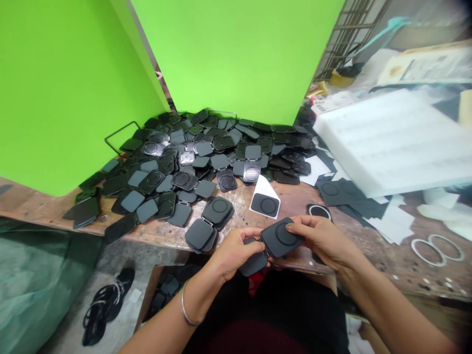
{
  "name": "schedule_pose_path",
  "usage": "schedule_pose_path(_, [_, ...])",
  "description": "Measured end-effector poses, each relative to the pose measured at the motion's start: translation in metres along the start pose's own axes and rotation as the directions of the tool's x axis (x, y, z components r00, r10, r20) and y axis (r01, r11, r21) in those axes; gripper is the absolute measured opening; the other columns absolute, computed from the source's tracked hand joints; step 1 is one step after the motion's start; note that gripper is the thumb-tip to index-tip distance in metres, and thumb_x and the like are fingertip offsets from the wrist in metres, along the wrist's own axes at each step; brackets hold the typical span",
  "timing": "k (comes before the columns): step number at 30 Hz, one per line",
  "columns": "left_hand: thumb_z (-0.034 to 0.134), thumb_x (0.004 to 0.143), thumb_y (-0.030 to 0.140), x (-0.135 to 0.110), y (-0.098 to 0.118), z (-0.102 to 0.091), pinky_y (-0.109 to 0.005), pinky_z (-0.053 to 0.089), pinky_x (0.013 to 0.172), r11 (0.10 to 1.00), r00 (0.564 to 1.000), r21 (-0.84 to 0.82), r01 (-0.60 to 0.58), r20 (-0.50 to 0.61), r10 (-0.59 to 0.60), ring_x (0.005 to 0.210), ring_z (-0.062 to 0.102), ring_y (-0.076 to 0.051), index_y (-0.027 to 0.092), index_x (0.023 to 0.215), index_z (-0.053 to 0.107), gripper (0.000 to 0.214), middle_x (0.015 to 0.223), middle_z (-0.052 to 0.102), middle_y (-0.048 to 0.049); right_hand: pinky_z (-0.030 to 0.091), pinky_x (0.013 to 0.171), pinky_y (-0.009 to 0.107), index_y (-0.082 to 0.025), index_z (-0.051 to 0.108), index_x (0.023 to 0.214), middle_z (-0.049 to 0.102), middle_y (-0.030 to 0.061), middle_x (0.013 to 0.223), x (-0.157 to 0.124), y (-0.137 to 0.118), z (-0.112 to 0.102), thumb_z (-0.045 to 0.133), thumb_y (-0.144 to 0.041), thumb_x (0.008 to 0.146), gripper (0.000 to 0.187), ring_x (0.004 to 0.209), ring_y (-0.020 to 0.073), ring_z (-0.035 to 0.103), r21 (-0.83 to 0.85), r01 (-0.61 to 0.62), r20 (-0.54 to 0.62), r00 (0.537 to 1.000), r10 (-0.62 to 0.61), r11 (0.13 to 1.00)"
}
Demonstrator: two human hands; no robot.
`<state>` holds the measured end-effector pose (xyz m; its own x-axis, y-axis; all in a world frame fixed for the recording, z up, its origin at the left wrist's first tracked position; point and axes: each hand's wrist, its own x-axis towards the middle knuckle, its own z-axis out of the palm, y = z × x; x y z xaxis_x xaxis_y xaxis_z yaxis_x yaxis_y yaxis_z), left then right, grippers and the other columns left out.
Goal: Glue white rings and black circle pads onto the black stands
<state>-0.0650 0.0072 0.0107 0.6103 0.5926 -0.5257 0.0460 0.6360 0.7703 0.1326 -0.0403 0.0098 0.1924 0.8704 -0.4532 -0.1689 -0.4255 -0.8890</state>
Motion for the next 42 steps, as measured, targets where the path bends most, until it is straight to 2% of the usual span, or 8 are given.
schedule_pose_path(18, [0.072, 0.061, 0.024, 0.004, -0.006, 0.003, -0.028, 0.057, 0.062, 1.0, 1.0, -0.011, 0.003, -0.011, -0.003, 0.061, 0.067, -0.016, 0.015, 0.092, 0.073, 0.031, 0.068, 0.072, -0.0039, 0.033, 0.054, 0.023, -0.017, 0.052, 0.049, 0.054, -0.0018, 0.057, 0.0, 0.004, 0.002, 0.083, -0.036, 0.054, 0.036, 0.057, 0.0095, 0.042, 0.021, 0.02, -0.052, 0.998, -0.019, 1.0])
schedule_pose_path(29, [0.073, 0.061, 0.022, 0.005, -0.006, 0.005, -0.028, 0.057, 0.062, 1.0, 1.0, -0.027, -0.007, -0.004, 0.007, 0.06, 0.067, -0.016, 0.014, 0.093, 0.072, 0.033, 0.069, 0.072, -0.0034, 0.037, 0.056, 0.024, -0.017, 0.054, 0.048, 0.058, 0.0004, 0.06, -0.001, 0.003, 0.002, 0.083, -0.039, 0.053, 0.036, 0.059, 0.0107, 0.046, 0.006, 0.042, -0.062, 0.997, -0.041, 0.999])
schedule_pose_path(35, [0.074, 0.061, 0.023, 0.006, -0.007, 0.006, -0.027, 0.056, 0.06, 0.999, 1.0, -0.03, -0.018, -0.01, 0.018, 0.059, 0.067, -0.015, 0.014, 0.094, 0.073, 0.035, 0.07, 0.071, -0.0022, 0.042, 0.062, 0.025, -0.016, 0.068, 0.061, 0.066, 0.0031, 0.067, 0.0, 0.006, 0.0, 0.081, -0.037, 0.055, 0.026, 0.063, 0.0128, 0.054, -0.008, 0.023, -0.078, 0.997, -0.024, 1.0])
schedule_pose_path(39, [0.075, 0.064, 0.028, 0.007, -0.008, 0.005, -0.026, 0.055, 0.058, 1.0, 1.0, -0.004, -0.018, -0.008, 0.018, 0.057, 0.066, -0.015, 0.014, 0.099, 0.073, 0.037, 0.068, 0.072, -0.0034, 0.043, 0.062, 0.026, -0.017, 0.062, 0.055, 0.068, 0.0037, 0.07, -0.001, 0.006, 0.0, 0.079, -0.039, 0.058, 0.028, 0.063, 0.0138, 0.055, -0.088, 0.081, -0.11, 0.99, -0.091, 0.993])
schedule_pose_path(42, [0.074, 0.069, 0.034, 0.008, -0.011, 0.004, -0.024, 0.053, 0.053, 1.0, 0.999, 0.013, -0.026, -0.035, 0.027, 0.053, 0.064, -0.015, 0.013, 0.103, 0.072, 0.04, 0.068, 0.072, -0.0045, 0.048, 0.07, 0.029, -0.018, 0.062, 0.056, 0.07, 0.0071, 0.087, -0.003, 0.007, 0.001, 0.074, -0.041, 0.065, 0.027, 0.076, 0.0178, 0.061, -0.24, 0.191, -0.132, 0.965, -0.227, 0.952])
